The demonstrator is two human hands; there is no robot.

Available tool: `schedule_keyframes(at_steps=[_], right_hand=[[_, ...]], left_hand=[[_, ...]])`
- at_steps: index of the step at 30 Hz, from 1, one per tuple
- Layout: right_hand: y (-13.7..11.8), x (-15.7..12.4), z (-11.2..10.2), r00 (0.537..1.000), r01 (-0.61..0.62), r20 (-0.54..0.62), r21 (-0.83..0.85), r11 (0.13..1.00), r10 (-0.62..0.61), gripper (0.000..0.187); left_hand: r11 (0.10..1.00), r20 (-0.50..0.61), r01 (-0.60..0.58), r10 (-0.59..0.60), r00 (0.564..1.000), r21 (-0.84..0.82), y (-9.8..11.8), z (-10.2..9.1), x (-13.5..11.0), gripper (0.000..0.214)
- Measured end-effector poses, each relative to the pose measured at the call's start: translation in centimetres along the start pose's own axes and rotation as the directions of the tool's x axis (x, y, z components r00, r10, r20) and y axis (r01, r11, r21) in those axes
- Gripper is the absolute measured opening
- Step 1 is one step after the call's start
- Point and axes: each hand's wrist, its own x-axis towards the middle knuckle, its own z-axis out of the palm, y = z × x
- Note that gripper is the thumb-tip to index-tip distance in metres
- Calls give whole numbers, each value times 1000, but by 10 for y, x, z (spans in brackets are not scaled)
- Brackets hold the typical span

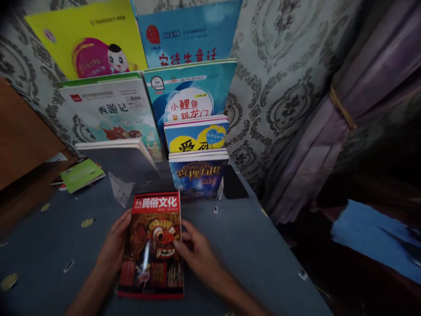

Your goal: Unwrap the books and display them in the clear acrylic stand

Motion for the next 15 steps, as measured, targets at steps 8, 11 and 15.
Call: schedule_keyframes(at_steps=[8,11,15], right_hand=[[-12,0,3,999,-6,41,-19,1000,7,61],[-17,7,4,998,53,29,-51,997,-52,62],[-12,9,3,994,95,70,-89,991,-89,61]], left_hand=[[1000,2,15,-15,1000,14,-3,0,4,51],[998,131,-61,58,990,22,4,4,10,52],[991,192,-130,122,974,29,8,5,9,53]])
